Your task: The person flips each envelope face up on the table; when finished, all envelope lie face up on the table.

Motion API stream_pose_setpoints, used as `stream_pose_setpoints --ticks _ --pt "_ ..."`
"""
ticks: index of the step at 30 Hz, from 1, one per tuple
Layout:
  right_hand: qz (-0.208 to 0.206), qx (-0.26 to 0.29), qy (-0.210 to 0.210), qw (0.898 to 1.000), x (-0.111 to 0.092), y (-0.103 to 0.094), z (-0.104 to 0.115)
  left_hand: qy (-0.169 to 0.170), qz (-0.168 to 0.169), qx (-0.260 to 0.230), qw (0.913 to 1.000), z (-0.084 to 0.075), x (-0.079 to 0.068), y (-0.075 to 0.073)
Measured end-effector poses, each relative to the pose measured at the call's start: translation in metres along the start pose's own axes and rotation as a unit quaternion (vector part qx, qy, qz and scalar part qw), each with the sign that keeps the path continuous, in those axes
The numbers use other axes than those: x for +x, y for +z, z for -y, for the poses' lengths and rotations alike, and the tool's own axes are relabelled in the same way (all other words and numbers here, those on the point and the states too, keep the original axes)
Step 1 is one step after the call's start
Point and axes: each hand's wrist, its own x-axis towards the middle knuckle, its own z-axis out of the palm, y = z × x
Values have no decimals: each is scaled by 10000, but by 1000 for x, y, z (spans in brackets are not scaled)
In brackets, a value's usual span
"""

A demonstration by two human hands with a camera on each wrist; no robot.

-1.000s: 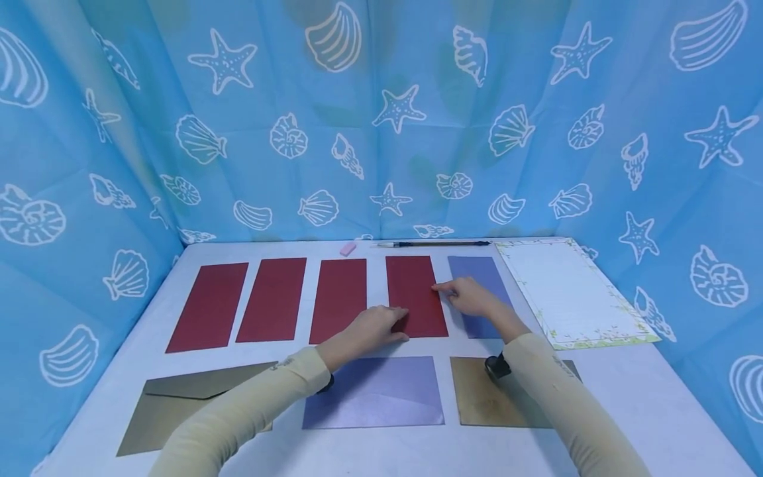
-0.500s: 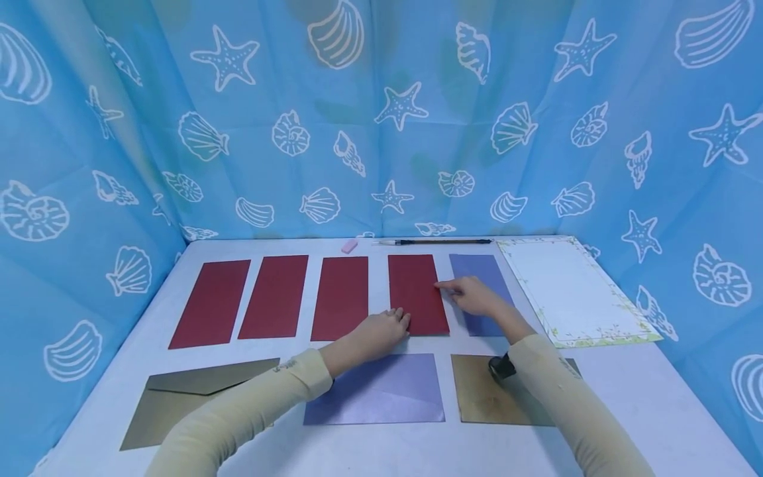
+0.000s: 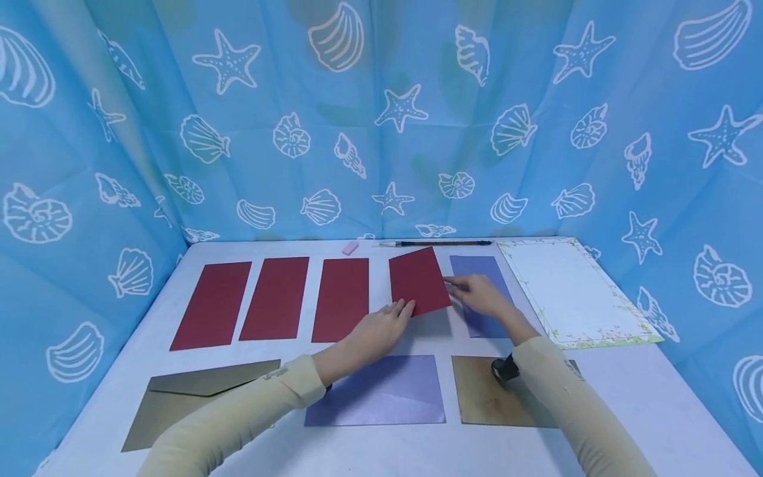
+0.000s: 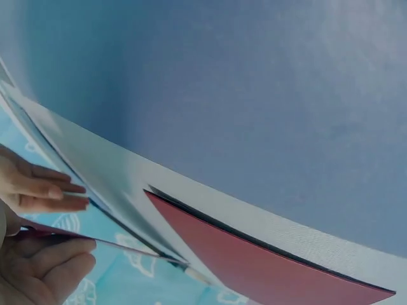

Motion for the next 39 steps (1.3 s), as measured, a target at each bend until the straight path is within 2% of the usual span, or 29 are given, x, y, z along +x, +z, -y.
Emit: stream_pose_setpoints --ticks 8,15,17,25,29,33,36,39 --pt "-243 969 130 9949 5 -1 8 -43 -262 -261 9993 -6 -7 -5" --pt "-374 1842 75 9821 12 -3 11 -253 -298 -541 9978 -8 -9 -10" --pt "-416 2016 -63 9786 14 -5 13 -357 -365 -701 9962 -8 -9 -13" --pt "-327 2110 -374 9762 19 -12 26 -677 -757 -1382 9852 -8 -10 -14" --pt "-270 2196 -519 9738 23 -14 32 -811 -1133 -1868 9725 -8 -10 -10" --pt "-263 2251 -650 9718 25 -17 40 -913 -1441 -2521 9526 -9 -10 -6" --pt "-223 2202 -607 9733 27 -17 43 -1086 -1535 -3202 9285 -11 -10 -6" --pt "-158 2168 -559 9745 29 -14 42 -1299 -1570 -3925 8969 -14 -11 -5"
